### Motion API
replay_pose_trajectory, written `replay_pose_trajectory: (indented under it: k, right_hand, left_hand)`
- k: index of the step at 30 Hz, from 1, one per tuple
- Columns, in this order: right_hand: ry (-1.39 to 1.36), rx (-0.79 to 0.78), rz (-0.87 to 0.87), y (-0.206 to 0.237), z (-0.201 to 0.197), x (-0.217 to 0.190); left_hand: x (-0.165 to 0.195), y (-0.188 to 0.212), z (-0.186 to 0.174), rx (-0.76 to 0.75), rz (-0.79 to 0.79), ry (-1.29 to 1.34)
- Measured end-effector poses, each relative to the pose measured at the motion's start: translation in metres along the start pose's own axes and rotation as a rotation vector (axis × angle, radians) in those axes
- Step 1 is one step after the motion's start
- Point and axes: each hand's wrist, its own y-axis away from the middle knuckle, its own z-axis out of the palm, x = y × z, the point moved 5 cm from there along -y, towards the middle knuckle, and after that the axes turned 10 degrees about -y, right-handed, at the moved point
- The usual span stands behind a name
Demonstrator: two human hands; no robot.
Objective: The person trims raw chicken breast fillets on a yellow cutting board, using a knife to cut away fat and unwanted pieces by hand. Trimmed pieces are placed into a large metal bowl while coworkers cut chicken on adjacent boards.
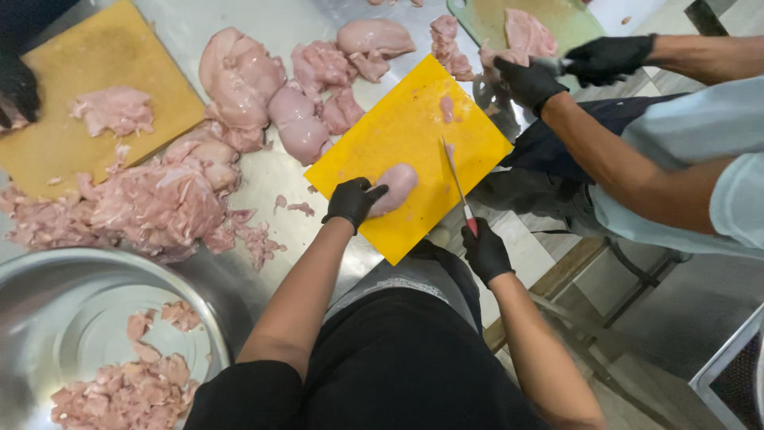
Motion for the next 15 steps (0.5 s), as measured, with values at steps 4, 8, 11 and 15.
replay_pose_trajectory:
  k: [4,8,11,15]
  right_hand:
    - [0.087,0.018,-0.270,0.002,0.015,-0.020]
    - [-0.136,-0.060,-0.035,0.003,0.031,-0.003]
    - [-0.278,-0.088,0.049,0.005,0.034,0.006]
    - [-0.315,-0.066,0.143,0.006,0.025,0.019]
  left_hand:
    - [-0.009,0.009,0.009,-0.162,0.164,-0.036]
    - [-0.020,0.007,0.026,-0.041,0.322,0.267]
    - [-0.013,-0.001,0.032,0.077,0.470,0.634]
    - [0.008,-0.015,0.053,-0.008,0.293,1.367]
